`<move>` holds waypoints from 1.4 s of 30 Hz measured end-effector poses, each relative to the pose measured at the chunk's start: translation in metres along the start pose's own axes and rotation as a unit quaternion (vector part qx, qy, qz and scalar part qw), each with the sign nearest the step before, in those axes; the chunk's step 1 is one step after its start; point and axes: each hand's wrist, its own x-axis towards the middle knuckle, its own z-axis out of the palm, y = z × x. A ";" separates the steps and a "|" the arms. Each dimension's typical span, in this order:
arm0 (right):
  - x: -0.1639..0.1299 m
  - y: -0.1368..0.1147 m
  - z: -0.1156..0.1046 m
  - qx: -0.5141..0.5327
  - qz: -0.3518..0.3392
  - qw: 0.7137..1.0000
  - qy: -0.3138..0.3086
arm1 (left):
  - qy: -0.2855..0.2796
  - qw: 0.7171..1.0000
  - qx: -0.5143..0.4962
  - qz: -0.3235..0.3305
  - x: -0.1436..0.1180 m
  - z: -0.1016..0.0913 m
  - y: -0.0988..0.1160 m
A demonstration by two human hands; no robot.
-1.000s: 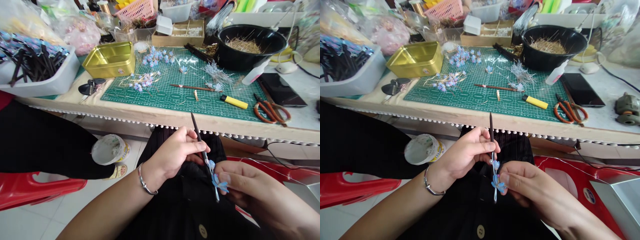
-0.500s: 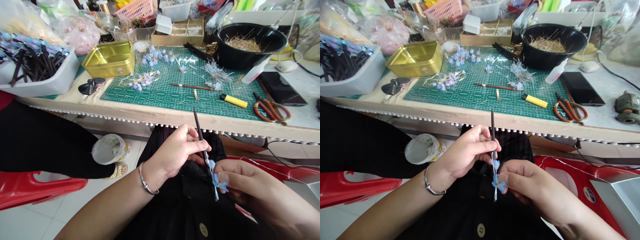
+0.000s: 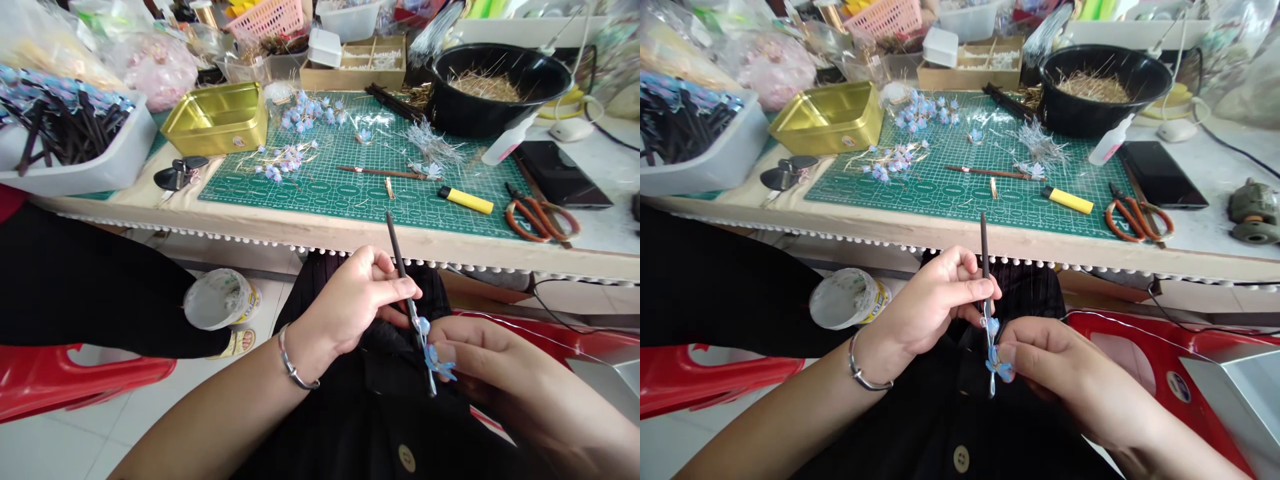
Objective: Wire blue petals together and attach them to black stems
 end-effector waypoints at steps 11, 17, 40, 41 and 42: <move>0.001 -0.001 -0.005 -0.039 -0.019 0.999 0.016 | -0.007 1.000 0.015 -0.009 0.003 0.001 0.001; 0.002 -0.005 -0.004 -0.030 -0.027 0.999 0.021 | -0.004 1.000 0.018 -0.006 0.005 0.002 0.001; 0.007 0.001 -0.007 -0.058 -0.088 0.994 0.027 | -0.003 0.999 0.038 -0.005 0.012 0.005 0.002; 0.007 0.000 -0.006 -0.059 -0.089 0.994 0.027 | -0.004 0.999 0.040 -0.004 0.012 0.006 0.002; 0.007 -0.001 -0.006 -0.058 -0.090 0.994 0.026 | -0.005 0.999 0.041 -0.003 0.012 0.007 0.003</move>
